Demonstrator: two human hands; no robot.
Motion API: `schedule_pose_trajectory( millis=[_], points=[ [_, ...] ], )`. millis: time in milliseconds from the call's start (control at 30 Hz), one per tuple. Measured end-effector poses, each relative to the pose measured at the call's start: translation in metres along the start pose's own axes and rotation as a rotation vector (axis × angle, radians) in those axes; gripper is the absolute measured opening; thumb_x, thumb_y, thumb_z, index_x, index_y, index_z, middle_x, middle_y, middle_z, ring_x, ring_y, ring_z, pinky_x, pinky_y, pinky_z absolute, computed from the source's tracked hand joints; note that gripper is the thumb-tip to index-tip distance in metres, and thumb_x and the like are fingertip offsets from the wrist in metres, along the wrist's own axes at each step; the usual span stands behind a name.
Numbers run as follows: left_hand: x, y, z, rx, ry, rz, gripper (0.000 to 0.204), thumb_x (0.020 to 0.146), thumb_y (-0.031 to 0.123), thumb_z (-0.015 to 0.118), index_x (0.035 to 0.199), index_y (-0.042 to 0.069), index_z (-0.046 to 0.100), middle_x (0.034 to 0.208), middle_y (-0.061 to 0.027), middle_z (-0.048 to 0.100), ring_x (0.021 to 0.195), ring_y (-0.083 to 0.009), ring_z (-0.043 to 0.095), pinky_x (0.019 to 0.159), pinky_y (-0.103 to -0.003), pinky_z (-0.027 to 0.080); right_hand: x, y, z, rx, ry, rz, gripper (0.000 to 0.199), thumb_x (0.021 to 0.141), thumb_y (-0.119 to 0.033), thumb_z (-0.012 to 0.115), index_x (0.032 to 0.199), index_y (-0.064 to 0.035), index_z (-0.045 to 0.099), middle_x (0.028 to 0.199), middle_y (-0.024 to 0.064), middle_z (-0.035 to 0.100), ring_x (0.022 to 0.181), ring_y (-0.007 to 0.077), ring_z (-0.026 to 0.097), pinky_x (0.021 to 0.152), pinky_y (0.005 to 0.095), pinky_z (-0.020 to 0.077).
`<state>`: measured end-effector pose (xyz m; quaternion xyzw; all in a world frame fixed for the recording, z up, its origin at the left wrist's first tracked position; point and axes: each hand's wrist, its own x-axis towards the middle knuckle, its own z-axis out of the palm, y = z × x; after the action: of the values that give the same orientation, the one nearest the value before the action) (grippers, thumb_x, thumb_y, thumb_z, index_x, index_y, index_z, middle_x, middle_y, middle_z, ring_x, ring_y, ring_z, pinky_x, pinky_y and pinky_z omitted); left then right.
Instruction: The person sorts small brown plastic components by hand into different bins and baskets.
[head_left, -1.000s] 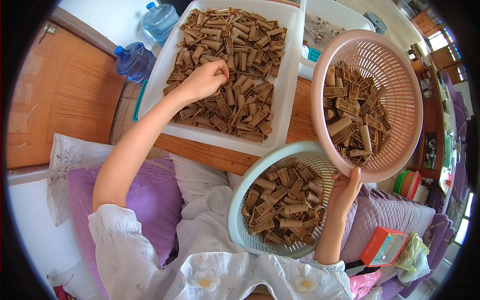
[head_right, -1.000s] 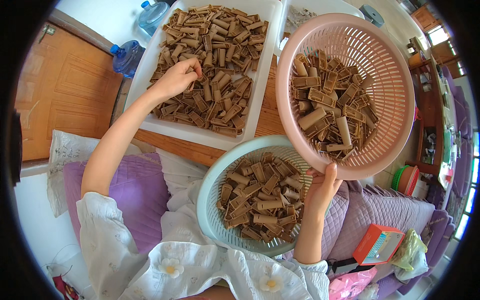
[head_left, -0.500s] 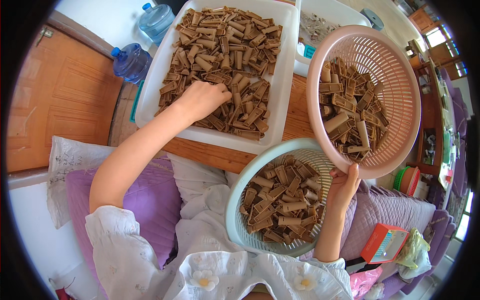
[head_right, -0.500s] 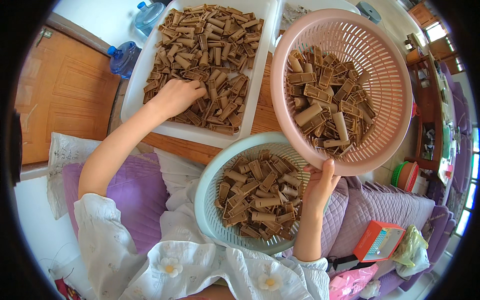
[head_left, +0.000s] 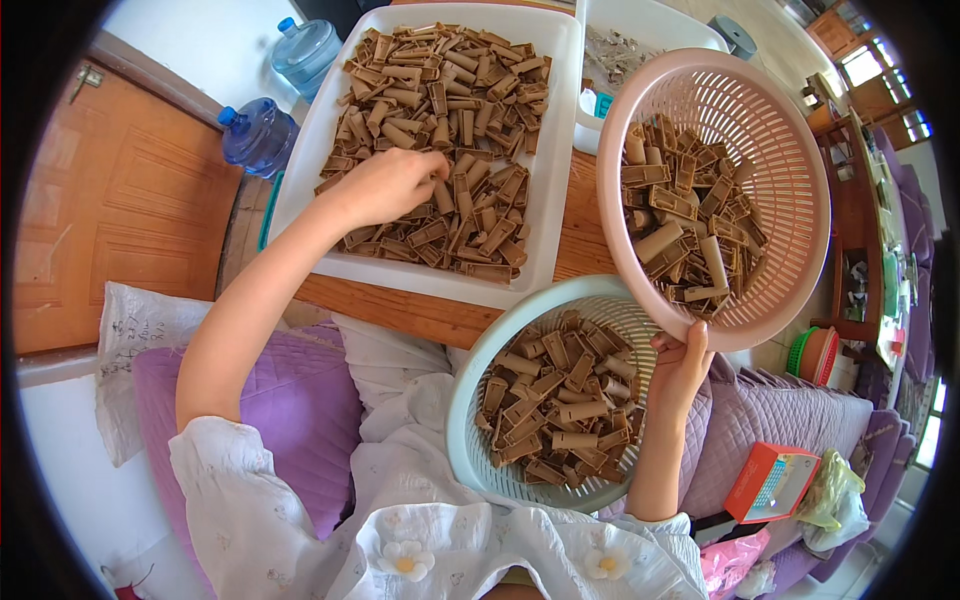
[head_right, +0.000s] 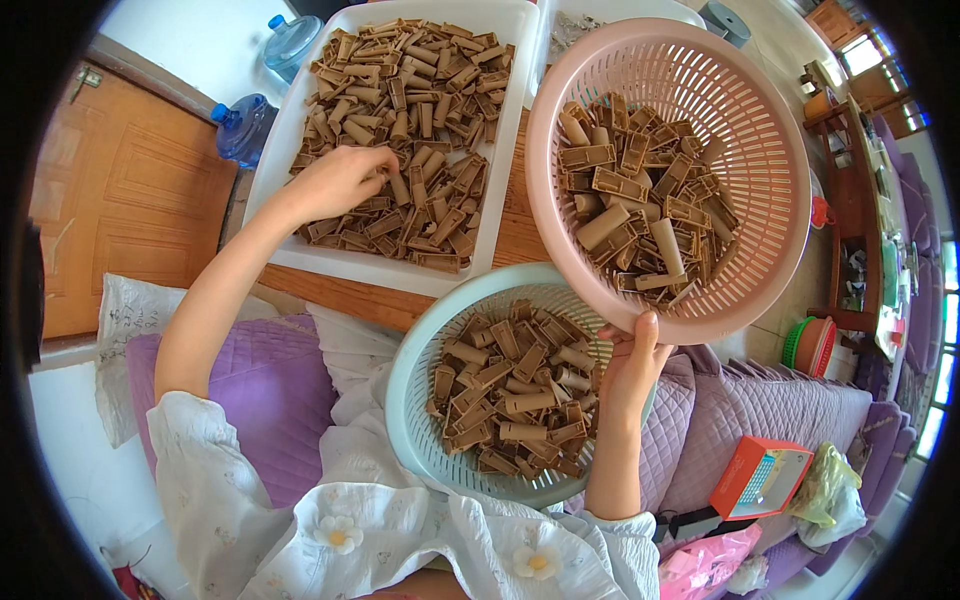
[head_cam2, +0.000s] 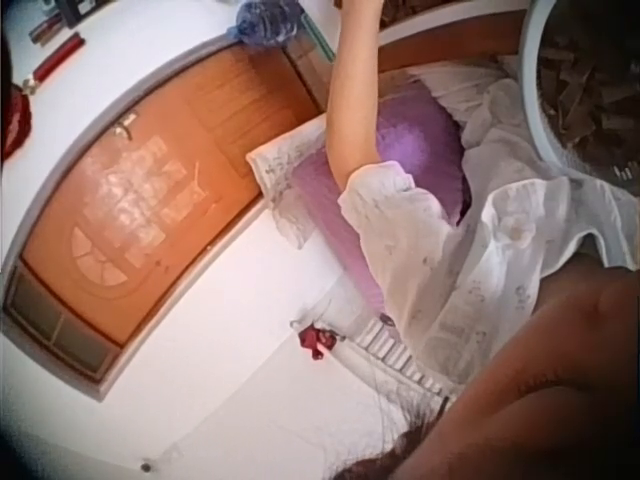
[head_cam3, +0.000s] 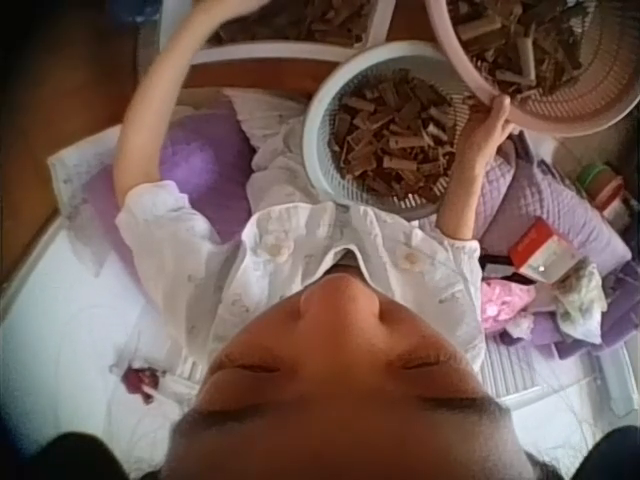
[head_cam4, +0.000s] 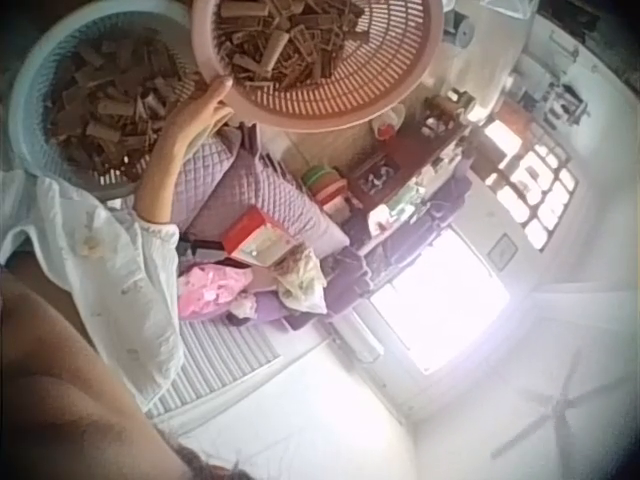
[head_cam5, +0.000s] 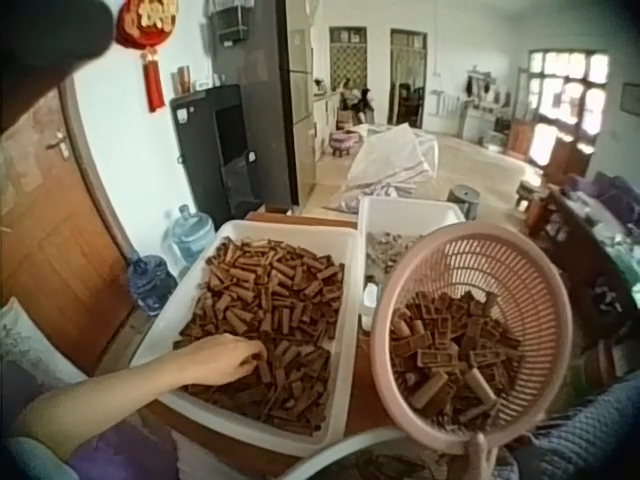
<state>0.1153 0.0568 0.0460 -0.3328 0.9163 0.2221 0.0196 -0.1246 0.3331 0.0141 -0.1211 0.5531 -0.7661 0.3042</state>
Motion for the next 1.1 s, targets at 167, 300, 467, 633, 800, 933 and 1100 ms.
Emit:
schedule_pose_trajectory(
  millis=[167,300,467,633,800,933,1100],
  points=[
    [-0.006,0.009,0.006,0.046,-0.038,0.003,0.023,0.071,0.016,0.06,0.083,0.001,0.047,0.082,-0.0137,0.059,0.082,-0.0299,0.056,0.068,-0.039,0.045,-0.001,-0.001,0.002,-0.004,0.008,-0.002,0.024,0.085,-0.015,0.047,0.1,-0.003,0.033,0.084,0.0104,0.049,0.062,0.0175,0.05,0.058,0.03,0.0445],
    [-0.01,0.017,0.013,0.043,-0.12,-0.044,0.039,0.062,0.016,0.07,0.088,0.003,0.045,0.086,-0.0133,0.058,0.084,-0.0301,0.056,0.07,-0.038,0.045,-0.001,0.0,0.001,0.003,0.004,0.008,0.024,0.085,-0.015,0.047,0.1,-0.0028,0.034,0.084,0.0106,0.049,0.062,0.0176,0.05,0.058,0.0303,0.0445],
    [-0.01,0.006,0.033,0.119,-0.145,-0.04,0.041,0.061,0.013,0.068,0.094,0.003,0.046,0.08,-0.0123,0.058,0.08,-0.0303,0.056,0.069,-0.039,0.046,0.0,0.001,0.0,0.009,-0.002,-0.008,0.025,0.084,-0.015,0.047,0.101,-0.0023,0.034,0.085,0.0107,0.049,0.061,0.0179,0.051,0.057,0.0304,0.0448],
    [-0.006,0.014,0.008,-0.084,-0.064,-0.025,0.029,0.063,0.009,0.061,0.091,0.003,0.055,0.067,-0.0099,0.057,0.068,-0.0261,0.058,0.065,-0.034,0.046,0.001,0.002,-0.001,0.011,0.001,-0.013,0.026,0.084,-0.015,0.048,0.103,-0.002,0.034,0.086,0.0107,0.049,0.063,0.0179,0.051,0.056,0.03,0.0452],
    [-0.005,0.026,0.02,-0.254,-0.18,-0.162,0.033,0.065,0.014,0.061,0.096,0.003,0.057,0.07,-0.011,0.058,0.063,-0.0213,0.057,0.064,-0.031,0.046,0.001,0.003,-0.001,0.014,0.007,-0.02,0.028,0.084,-0.015,0.048,0.104,-0.0019,0.034,0.087,0.0107,0.049,0.064,0.0177,0.051,0.056,0.0299,0.0454],
    [-0.003,0.028,0.042,-0.195,-0.137,-0.164,0.034,0.066,0.02,0.061,0.095,0.002,0.059,0.077,-0.0164,0.06,0.071,-0.0263,0.059,0.071,-0.033,0.046,0.0,0.001,0.001,0.014,0.005,-0.015,0.026,0.084,-0.015,0.048,0.102,-0.0023,0.034,0.086,0.0107,0.049,0.062,0.0176,0.051,0.056,0.03,0.0453],
    [0.002,0.025,0.042,-0.218,-0.166,-0.225,0.037,0.064,0.023,0.063,0.094,0.002,0.06,0.08,-0.0186,0.061,0.076,-0.0285,0.059,0.075,-0.033,0.045,0.0,-0.001,0.002,0.01,0.01,-0.008,0.025,0.084,-0.016,0.048,0.1,-0.0026,0.034,0.084,0.0108,0.049,0.06,0.0177,0.051,0.056,0.0301,0.0453]
  ],
)
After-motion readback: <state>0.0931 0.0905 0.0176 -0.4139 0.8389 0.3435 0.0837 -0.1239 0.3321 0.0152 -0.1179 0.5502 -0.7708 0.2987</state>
